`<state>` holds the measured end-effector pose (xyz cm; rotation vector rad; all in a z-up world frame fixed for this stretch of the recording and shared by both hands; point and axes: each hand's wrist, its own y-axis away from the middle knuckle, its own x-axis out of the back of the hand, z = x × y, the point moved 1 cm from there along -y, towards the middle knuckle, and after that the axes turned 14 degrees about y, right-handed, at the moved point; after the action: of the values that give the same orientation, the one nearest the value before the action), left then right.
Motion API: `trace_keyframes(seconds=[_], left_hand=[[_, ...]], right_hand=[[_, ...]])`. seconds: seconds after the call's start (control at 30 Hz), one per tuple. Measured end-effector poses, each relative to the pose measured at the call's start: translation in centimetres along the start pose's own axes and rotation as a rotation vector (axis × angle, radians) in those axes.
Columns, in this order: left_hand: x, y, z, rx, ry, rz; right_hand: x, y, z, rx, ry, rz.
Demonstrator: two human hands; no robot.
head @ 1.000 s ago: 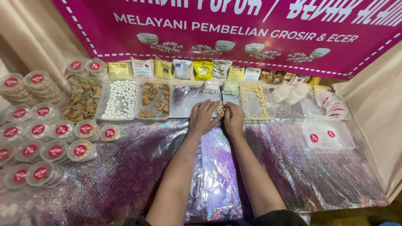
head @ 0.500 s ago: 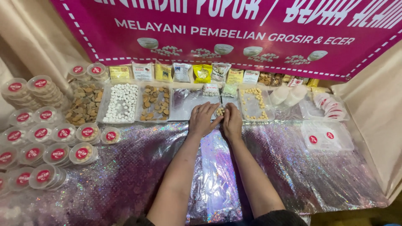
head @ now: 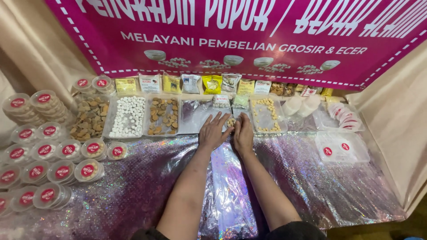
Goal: The person scoops small, round, light-colored snacks from a tray into small plastic containers. They then place lids on the containers and stack them on the table.
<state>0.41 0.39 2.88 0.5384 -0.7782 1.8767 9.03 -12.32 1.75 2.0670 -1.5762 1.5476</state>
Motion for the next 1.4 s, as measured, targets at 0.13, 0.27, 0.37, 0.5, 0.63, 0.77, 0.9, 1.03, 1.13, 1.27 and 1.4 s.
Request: trace_keyframes(seconds=[0.13, 0.27, 0.37, 0.5, 0.63, 0.77, 0.9, 1.03, 1.13, 1.27, 1.4], left_hand=[[-0.4, -0.3, -0.3, 0.01, -0.039, 0.007], [0.5, 0.0, 0.3, -0.001, -0.053, 0.002], [0.4, 0.1, 0.2, -0.016, -0.052, 0.01], [-0.3, -0.3, -0.4, -0.031, -0.032, 0.015], [-0.3, -0.2, -0.4, -0.042, -0.027, 0.038], [-0.2, -0.2, -0.3, -0.049, -0.025, 0.047], [-0.2, -0.2, -0.2, -0.05, -0.019, 0.028], [0.0, -0.3, 0.1, -0.022, -0.002, 0.006], [-0.1, -0.3, 0.0, -0.023, -0.012, 0.003], [-0.4, -0.4, -0.3, -0.021, -0.029, 0.012], [-0.7, -0.5, -0.6, -0.012, -0.033, 0.015]], right_hand=[[0.3, -0.6, -0.6, 0.21, 0.015, 0.212], [0.8, -3.6, 1.9, 0.209, 0.045, 0.357], [-0.6, -7.7, 8.0, 0.106, 0.066, 0.413], [-1.2, -10.7, 12.1, -0.055, 0.226, 0.08], [-2.5, -11.8, 13.7, 0.064, 0.35, -0.251], [-2.1, -11.5, 12.2, 0.084, 0.474, -0.339], [-1.9, -11.9, 12.9, 0.05, 0.448, -0.326], [-3.5, -13.2, 15.4, 0.002, 0.457, -0.337], [-3.3, -12.4, 15.4, -0.059, 0.441, -0.349], [-1.2, -12.5, 13.5, -0.054, 0.493, -0.331], [0.7, -12.6, 11.6, -0.105, 0.269, -0.212]])
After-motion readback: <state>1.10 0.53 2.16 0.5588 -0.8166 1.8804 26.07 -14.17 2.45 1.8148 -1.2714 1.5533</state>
